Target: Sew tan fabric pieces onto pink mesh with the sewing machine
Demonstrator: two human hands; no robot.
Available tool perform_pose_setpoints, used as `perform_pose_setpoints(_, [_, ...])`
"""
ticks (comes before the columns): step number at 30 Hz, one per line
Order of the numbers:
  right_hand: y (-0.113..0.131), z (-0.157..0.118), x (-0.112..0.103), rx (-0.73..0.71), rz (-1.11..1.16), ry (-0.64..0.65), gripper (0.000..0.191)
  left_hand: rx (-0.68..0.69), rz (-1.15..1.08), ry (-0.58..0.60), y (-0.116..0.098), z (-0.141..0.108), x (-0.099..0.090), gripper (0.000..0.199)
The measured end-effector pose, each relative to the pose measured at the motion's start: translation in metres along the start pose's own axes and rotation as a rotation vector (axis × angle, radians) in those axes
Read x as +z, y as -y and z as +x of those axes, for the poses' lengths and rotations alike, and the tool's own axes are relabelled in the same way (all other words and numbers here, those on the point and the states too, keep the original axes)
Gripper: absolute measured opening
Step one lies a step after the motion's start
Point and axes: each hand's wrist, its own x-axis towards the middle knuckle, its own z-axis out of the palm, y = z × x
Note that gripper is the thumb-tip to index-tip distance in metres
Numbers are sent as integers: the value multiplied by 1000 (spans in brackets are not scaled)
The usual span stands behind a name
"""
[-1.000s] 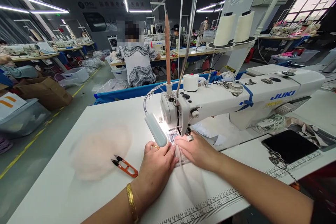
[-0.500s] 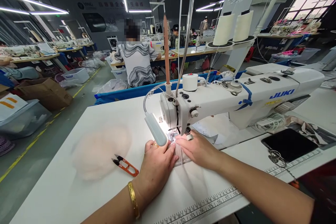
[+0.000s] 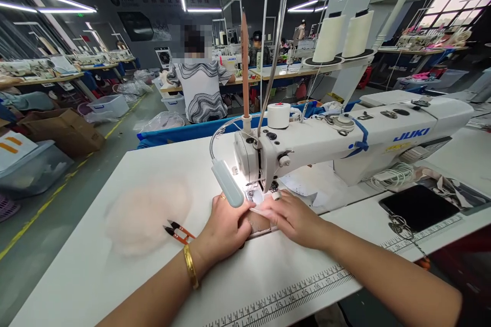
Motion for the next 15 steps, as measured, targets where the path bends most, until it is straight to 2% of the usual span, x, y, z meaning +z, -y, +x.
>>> perform_pose_setpoints(3, [0,5,-3,142,101,-55,31,-22,-30,-28,0,4,1,23])
perform_pose_setpoints(5, [1,7,-4,180,131,-59,32,-29,-43,-61,0,6,4,13])
perform_pose_setpoints(6, [2,8,-3,179,137,-54,32,-27,-44,-79,1,7,5,14])
perform_pose_setpoints(11, [2,8,0,38,64,27,38,93,25,-143,5,6,11,22])
perform_pose_setpoints(15, [5,2,-6,-79,-52,156,30,226,84,-154,4,-5,8,27])
